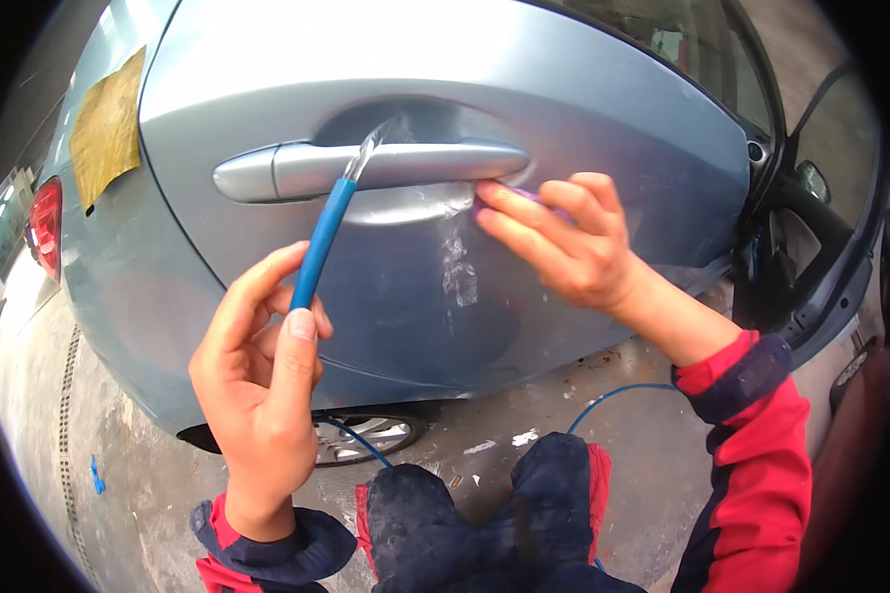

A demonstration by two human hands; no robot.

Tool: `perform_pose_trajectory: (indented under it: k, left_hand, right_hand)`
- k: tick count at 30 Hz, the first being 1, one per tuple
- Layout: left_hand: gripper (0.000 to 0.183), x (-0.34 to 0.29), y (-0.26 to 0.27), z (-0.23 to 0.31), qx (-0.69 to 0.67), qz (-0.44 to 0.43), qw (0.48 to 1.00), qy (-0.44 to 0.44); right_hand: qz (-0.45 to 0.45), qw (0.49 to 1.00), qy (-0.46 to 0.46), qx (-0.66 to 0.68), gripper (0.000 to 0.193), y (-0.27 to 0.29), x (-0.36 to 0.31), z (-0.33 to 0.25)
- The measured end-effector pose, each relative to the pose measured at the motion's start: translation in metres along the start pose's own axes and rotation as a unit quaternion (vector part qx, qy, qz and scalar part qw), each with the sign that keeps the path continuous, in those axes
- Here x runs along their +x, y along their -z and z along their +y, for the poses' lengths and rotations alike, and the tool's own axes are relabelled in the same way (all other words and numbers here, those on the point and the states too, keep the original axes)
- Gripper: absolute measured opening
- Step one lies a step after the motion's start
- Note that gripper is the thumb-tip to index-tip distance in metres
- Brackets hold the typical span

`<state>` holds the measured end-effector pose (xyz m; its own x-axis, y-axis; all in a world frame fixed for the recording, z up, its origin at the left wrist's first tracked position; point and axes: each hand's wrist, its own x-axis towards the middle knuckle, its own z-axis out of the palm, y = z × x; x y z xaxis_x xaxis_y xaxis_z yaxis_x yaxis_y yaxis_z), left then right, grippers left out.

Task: Sand the paint on a car door handle using a sanding block and water.

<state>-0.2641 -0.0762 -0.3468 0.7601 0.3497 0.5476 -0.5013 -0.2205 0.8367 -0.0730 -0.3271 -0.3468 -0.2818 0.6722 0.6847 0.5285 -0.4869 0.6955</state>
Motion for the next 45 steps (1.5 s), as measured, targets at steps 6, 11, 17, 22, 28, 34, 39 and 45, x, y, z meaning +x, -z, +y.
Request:
perform_pose_trajectory:
  k: [6, 11, 17, 22, 28, 34, 39, 45]
  left_hand:
    - [0.035, 0.033, -0.032, 0.013, 0.002, -0.060, 0.998, -0.027]
    - [0.035, 0.029, -0.027, 0.011, 0.021, -0.052, 0.998, -0.019]
    - [0.038, 0.020, -0.043, 0.005, 0.014, -0.044, 0.999, -0.026]
    - [0.037, 0.014, -0.038, 0.001, 0.030, -0.032, 0.999, -0.015]
    - [0.038, 0.009, -0.031, -0.005, 0.035, -0.028, 0.999, -0.027]
    - [0.038, 0.015, -0.026, -0.006, 0.022, -0.004, 0.999, -0.034]
    - [0.039, 0.006, -0.011, -0.007, 0.014, 0.024, 0.999, -0.022]
    - [0.040, -0.009, 0.012, -0.017, 0.027, 0.043, 0.999, 0.004]
  right_hand:
    - [-0.004, 0.999, 0.038, 0.031, 0.024, -0.007, 0.024, -0.003]
    - [-0.001, 0.997, 0.073, -0.001, 0.018, 0.011, -0.020, 0.048]
    - [0.038, 0.991, 0.096, 0.090, 0.014, -0.008, 0.012, 0.039]
    - [-0.024, 0.975, 0.210, 0.069, 0.009, 0.023, 0.011, 0.097]
    - [-0.040, 0.979, 0.201, 0.003, 0.025, 0.057, 0.016, 0.127]
    - [-0.008, 0.979, 0.190, 0.073, 0.025, 0.029, 0.011, 0.102]
    - [0.016, 0.982, 0.169, 0.081, 0.021, 0.004, -0.002, 0.062]
    - [0.015, 0.994, 0.100, 0.031, 0.024, 0.005, -0.007, 0.046]
